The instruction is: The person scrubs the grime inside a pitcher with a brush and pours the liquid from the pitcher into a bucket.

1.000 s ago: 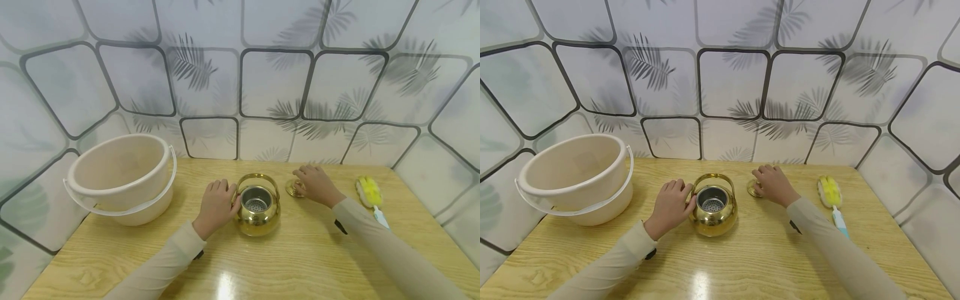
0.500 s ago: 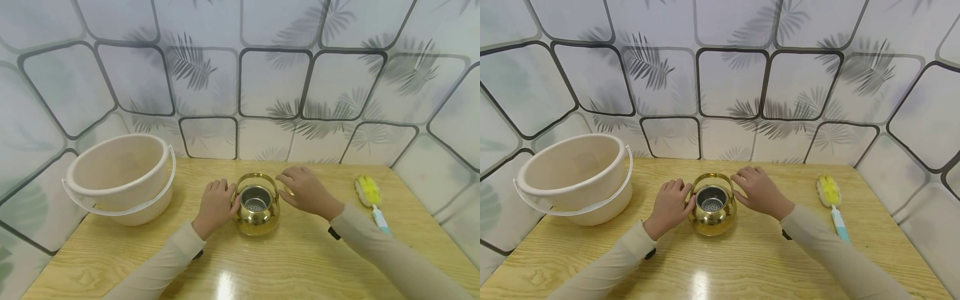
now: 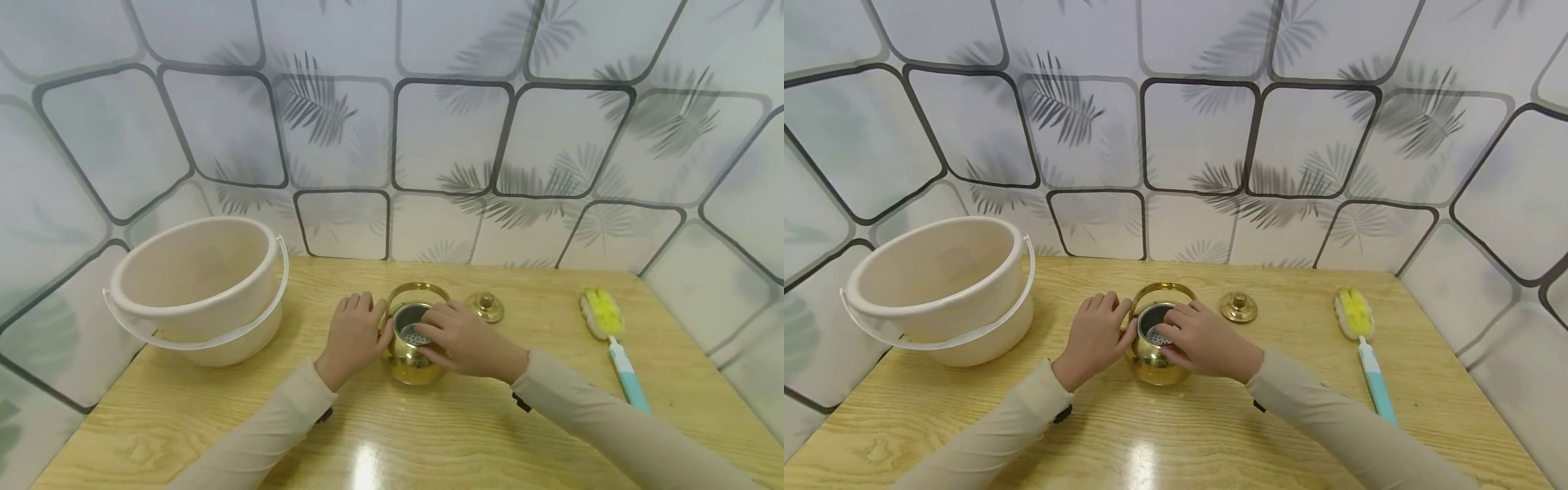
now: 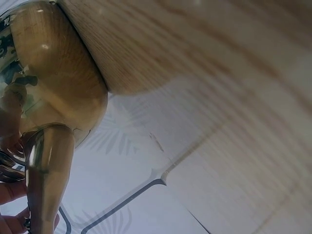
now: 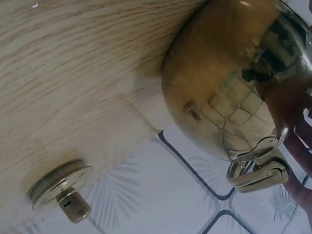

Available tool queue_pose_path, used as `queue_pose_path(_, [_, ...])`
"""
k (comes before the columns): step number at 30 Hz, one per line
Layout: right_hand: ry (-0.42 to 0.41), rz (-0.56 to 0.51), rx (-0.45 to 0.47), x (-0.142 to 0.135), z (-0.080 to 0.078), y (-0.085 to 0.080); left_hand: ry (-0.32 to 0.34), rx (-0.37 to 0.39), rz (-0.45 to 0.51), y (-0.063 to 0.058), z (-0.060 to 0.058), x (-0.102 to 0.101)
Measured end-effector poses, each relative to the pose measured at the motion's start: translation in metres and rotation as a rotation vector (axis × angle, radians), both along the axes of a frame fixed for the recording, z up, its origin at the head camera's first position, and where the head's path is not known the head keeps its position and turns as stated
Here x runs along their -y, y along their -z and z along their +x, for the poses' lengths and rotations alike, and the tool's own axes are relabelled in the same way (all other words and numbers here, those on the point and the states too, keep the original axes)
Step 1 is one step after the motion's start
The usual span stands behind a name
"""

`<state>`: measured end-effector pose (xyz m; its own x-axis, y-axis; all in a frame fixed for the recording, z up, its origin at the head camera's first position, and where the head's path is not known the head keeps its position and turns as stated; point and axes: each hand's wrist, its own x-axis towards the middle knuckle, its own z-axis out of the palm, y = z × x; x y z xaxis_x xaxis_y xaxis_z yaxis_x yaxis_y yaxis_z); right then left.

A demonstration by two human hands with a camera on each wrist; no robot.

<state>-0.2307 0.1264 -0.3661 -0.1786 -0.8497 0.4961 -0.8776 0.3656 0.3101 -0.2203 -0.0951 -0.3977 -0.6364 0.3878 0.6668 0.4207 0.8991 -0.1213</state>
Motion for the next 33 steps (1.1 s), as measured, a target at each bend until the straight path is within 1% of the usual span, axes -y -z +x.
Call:
queue_pose_path(5, [-0.032,-0.007,0.02,0.0029,0.0001,0.003,-0.001,0.003,-0.005,-0.0001,-0.0003,-0.0003])
queue_pose_path(9, [-0.042,0.006,0.045,0.0031,0.0013,0.0021,-0.001,0.001,-0.005,0.0005,-0.001,-0.0003])
queue_pose_path(15, [-0.055,0.022,0.075,0.0024,-0.0001,0.0056,0.002,-0.001,-0.002,0.0007,-0.0008,-0.0001])
queue_pose_path(23, [-0.071,0.043,0.085,0.0019,-0.0016,0.0053,0.005,0.002,0.016,0.0004,-0.0018,-0.0004])
queue_pose_path(33, [-0.085,0.061,0.106,0.0006,-0.0014,0.0052,0.002,-0.003,0.015,0.0023,-0.0016,-0.0009])
